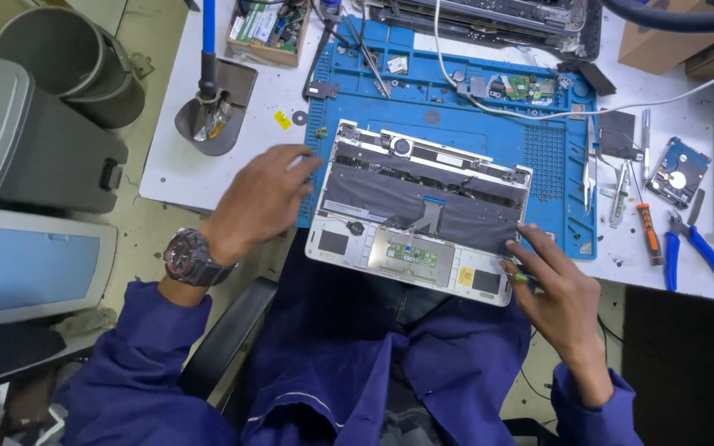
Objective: The person works on a partially disassembled laptop at a workbench, holding the chassis steady with one hand while using a green screwdriver to unscrew and re-tighten screws around the edges of the device. They reposition the laptop and continue driving screws along its sides throughout the clip.
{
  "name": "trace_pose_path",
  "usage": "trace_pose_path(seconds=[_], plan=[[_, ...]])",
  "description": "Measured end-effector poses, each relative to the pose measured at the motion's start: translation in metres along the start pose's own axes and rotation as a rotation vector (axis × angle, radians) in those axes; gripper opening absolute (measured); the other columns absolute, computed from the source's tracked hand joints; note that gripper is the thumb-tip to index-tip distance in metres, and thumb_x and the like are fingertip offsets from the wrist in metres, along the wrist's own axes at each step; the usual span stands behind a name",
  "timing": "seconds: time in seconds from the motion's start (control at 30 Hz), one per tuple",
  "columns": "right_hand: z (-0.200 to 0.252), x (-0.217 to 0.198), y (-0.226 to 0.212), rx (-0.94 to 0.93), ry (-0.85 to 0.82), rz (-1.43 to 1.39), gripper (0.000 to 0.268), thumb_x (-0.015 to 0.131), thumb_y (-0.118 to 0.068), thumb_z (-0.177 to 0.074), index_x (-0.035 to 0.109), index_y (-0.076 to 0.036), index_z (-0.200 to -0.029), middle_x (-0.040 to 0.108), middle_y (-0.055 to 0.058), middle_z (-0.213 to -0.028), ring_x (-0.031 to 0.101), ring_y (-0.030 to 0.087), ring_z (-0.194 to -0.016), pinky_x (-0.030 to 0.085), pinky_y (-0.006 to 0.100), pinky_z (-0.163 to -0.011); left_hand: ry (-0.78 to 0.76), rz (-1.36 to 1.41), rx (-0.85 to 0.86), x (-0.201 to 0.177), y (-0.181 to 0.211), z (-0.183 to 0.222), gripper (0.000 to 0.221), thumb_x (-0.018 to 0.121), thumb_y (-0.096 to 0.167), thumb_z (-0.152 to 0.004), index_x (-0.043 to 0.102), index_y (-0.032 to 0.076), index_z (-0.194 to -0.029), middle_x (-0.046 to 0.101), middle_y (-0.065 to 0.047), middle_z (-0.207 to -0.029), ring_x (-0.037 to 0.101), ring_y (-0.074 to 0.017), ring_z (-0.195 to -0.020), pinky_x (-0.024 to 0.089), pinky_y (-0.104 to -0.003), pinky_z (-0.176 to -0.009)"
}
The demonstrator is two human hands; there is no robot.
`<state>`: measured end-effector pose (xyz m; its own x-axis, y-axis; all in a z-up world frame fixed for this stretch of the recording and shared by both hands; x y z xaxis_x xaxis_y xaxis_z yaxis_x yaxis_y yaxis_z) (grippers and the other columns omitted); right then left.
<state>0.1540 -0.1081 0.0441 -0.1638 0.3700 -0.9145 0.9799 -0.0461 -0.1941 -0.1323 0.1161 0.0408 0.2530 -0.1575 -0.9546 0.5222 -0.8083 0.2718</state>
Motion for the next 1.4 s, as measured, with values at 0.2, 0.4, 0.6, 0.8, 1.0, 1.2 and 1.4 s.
trace_pose_path(seconds=[0.2,0.4,0.6,0.8,1.0,1.2,1.4], plan=[[0.035,0.000,-0.051,-0.233,-0.073,0.025,0.047,0.079,-0.049,-0.084,0.073,-0.018,-0.118,0.071,0.009,-0.131,0.066,0.031,-0.125,0.062,0.039,-0.088,0.021,0.256,0.044,0.004,0.044,0.047,0.068,0.091,0.048,-0.072,0.066,0.008,-0.121,0.064,-0.014,-0.119,0.060,-0.0310,-0.108,0.052,-0.045,-0.091],[0.053,0.030,-0.044,-0.314,-0.088,0.163,0.052,0.066,0.001,-0.072,0.070,-0.018,-0.121,0.068,0.006,-0.116,0.070,0.028,-0.107,0.047,0.028,-0.056,0.195,0.027,0.221,0.019,0.084,0.051,0.023,0.060,-0.008,-0.087,0.063,0.003,-0.107,0.063,-0.016,-0.106,0.061,-0.0314,-0.091,0.053,-0.040,-0.076],[0.019,-0.008,-0.049,-0.152,-0.048,-0.204,0.016,0.081,-0.011,-0.090,0.076,-0.005,-0.104,0.072,0.016,-0.113,0.071,0.033,-0.102,0.057,0.044,-0.100,0.377,0.440,0.086,-0.013,0.043,0.037,0.029,0.083,0.025,-0.090,0.069,0.004,-0.104,0.067,-0.013,-0.102,0.064,-0.0290,-0.092,0.056,-0.039,-0.081],[0.323,0.200,0.280,0.267,-1.658,-0.168,0.082,0.077,-0.055,-0.088,0.033,-0.046,-0.158,0.084,-0.016,-0.084,0.083,-0.004,-0.067,0.054,0.018,-0.071,0.320,0.268,-0.184,-0.001,-0.014,0.013,0.019,0.064,-0.010,-0.096,0.070,-0.003,-0.112,0.067,-0.014,-0.103,0.065,-0.0305,-0.093,0.057,-0.039,-0.082],[0.312,0.192,0.302,0.347,-1.700,-0.221,0.095,0.080,-0.056,-0.086,0.021,-0.050,-0.161,0.081,-0.007,-0.065,0.061,0.009,-0.046,0.055,0.032,-0.064,0.215,0.193,-0.137,0.008,-0.012,-0.002,0.013,0.064,-0.009,-0.096,0.070,-0.001,-0.104,0.066,-0.013,-0.102,0.062,-0.0280,-0.089,0.054,-0.037,-0.079],[0.071,0.055,0.113,0.099,-0.821,0.022,0.064,0.064,-0.040,-0.086,0.053,-0.027,-0.147,0.053,0.007,-0.055,0.057,0.023,-0.044,0.039,0.043,-0.057,0.127,-0.002,-0.128,0.017,-0.004,-0.003,0.014,0.061,-0.007,-0.098,0.068,0.000,-0.108,0.063,-0.012,-0.104,0.056,-0.0265,-0.086,0.052,-0.037,-0.070],[0.004,-0.014,0.029,0.147,-0.346,-0.193,0.018,0.078,-0.004,-0.094,0.078,-0.003,-0.113,0.052,0.010,-0.058,0.042,0.018,-0.051,0.038,0.037,-0.060,0.081,-0.116,-0.153,0.026,-0.002,-0.004,0.033,0.053,-0.018,-0.084,0.062,0.004,-0.106,0.055,-0.011,-0.104,0.050,-0.0258,-0.081,0.046,-0.037,-0.064]])
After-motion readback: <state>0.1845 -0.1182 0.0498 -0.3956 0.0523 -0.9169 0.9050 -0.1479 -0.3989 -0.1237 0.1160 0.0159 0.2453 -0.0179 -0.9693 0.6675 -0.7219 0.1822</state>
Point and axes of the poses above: each hand's wrist, its own z-axis away from the middle knuckle, its own x-axis out of the palm, y = z × x, the point moved 10 cm from there along -z, towards the middle knuckle
